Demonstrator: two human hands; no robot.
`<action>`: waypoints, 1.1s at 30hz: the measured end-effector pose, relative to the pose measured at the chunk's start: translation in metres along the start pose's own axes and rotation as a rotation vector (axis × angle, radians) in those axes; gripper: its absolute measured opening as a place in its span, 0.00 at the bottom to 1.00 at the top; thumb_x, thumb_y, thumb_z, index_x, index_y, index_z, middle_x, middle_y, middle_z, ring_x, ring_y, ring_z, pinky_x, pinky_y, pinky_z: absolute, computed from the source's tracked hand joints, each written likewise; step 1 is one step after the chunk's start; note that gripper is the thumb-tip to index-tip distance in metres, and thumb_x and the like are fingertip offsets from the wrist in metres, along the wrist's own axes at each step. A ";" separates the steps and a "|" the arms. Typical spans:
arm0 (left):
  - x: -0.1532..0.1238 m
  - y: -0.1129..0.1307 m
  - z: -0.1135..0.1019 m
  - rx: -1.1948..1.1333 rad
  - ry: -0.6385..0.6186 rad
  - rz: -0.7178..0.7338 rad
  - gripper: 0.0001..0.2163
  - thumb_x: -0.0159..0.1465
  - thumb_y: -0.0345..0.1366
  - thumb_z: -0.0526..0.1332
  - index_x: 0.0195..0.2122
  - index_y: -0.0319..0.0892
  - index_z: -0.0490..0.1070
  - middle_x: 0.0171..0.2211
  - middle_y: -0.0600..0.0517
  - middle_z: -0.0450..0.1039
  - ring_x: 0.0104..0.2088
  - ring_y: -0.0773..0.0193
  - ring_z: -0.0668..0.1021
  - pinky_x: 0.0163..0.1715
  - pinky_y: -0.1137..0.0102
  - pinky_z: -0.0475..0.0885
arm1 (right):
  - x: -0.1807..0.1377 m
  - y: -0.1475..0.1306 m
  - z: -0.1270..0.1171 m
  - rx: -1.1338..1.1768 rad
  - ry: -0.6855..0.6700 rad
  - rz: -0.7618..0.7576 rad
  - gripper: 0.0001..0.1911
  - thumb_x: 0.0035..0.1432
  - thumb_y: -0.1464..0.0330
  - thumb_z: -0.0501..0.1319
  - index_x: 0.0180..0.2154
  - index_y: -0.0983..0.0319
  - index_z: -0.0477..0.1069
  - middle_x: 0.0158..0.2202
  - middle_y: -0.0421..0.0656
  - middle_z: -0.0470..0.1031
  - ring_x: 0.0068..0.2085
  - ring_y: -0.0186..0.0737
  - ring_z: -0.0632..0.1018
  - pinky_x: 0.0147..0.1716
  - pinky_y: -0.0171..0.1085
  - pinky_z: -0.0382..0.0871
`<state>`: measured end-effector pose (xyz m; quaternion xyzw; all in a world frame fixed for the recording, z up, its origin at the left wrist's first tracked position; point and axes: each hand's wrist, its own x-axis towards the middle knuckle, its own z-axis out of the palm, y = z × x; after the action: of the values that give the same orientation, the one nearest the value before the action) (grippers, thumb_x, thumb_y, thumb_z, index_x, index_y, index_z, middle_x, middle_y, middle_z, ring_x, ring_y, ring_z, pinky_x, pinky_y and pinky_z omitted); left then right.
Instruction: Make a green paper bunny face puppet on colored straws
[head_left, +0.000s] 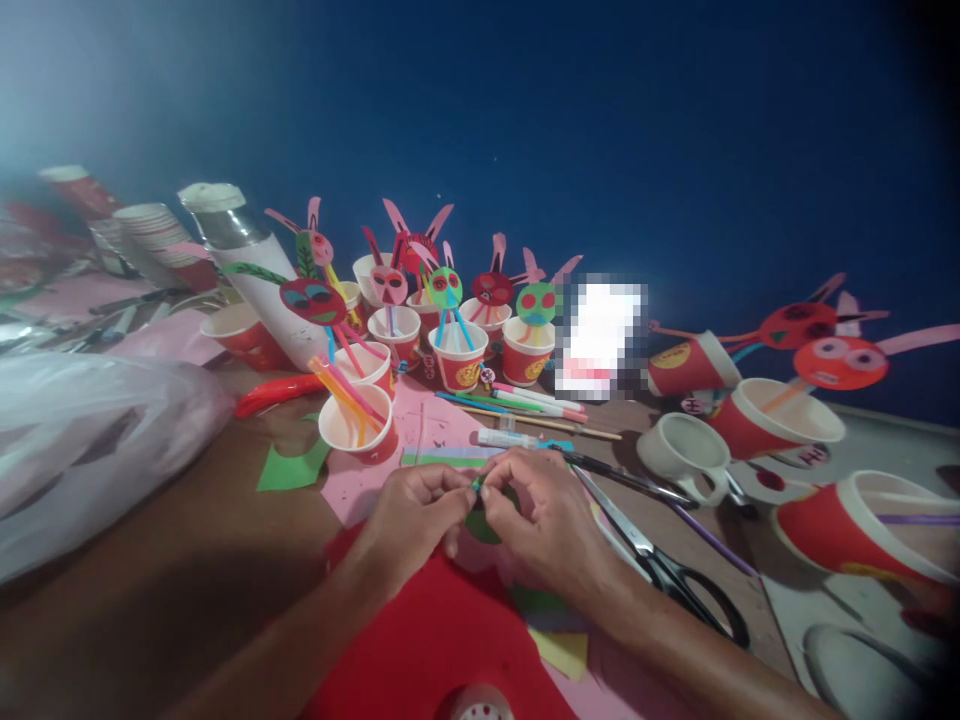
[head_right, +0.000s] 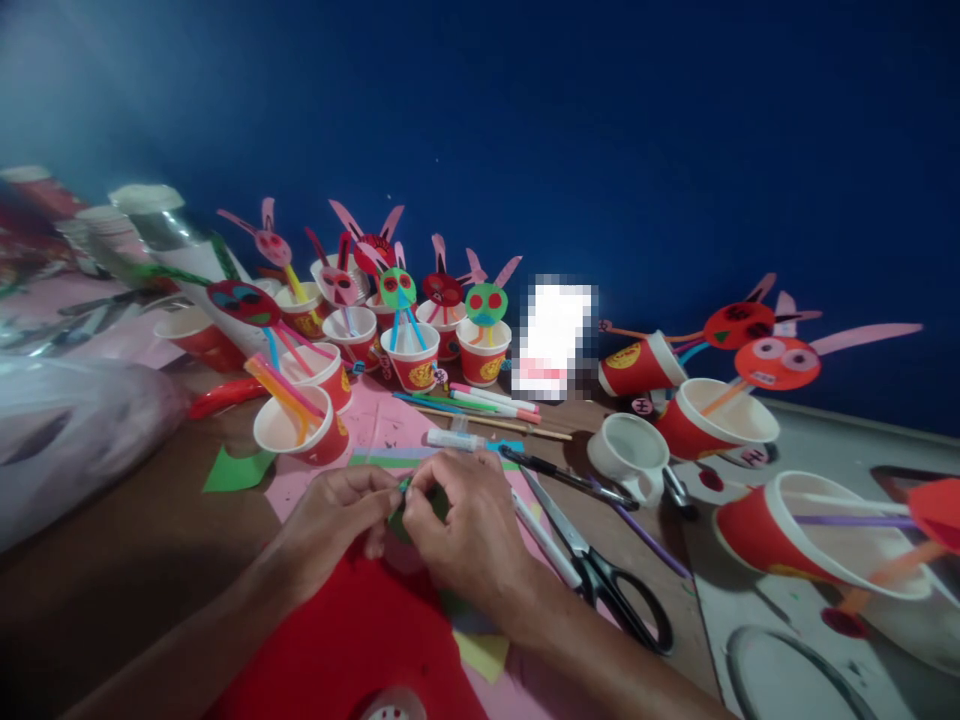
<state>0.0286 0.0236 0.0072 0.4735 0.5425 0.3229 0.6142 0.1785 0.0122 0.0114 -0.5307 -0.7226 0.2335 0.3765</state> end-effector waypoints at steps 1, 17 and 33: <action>0.000 0.000 0.000 -0.003 0.001 0.000 0.08 0.51 0.39 0.60 0.21 0.40 0.67 0.07 0.58 0.63 0.10 0.73 0.62 0.13 0.76 0.50 | 0.001 0.000 -0.001 0.026 -0.010 0.033 0.04 0.50 0.74 0.57 0.25 0.61 0.67 0.26 0.38 0.72 0.31 0.37 0.69 0.36 0.38 0.57; -0.002 0.009 0.000 0.012 0.030 0.002 0.08 0.50 0.38 0.61 0.20 0.39 0.66 0.07 0.60 0.61 0.10 0.75 0.61 0.13 0.77 0.52 | 0.007 0.006 -0.005 0.550 -0.310 0.384 0.02 0.52 0.71 0.57 0.28 0.62 0.67 0.23 0.35 0.64 0.23 0.28 0.64 0.20 0.27 0.58; -0.001 0.009 -0.002 0.043 0.011 0.002 0.07 0.50 0.35 0.59 0.18 0.40 0.64 0.07 0.62 0.59 0.09 0.76 0.62 0.11 0.79 0.52 | 0.011 0.010 -0.008 0.689 -0.332 0.449 0.09 0.53 0.71 0.52 0.26 0.62 0.70 0.22 0.35 0.66 0.24 0.30 0.66 0.25 0.30 0.59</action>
<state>0.0278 0.0267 0.0162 0.4853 0.5523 0.3143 0.6006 0.1886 0.0255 0.0123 -0.4732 -0.5200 0.6189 0.3502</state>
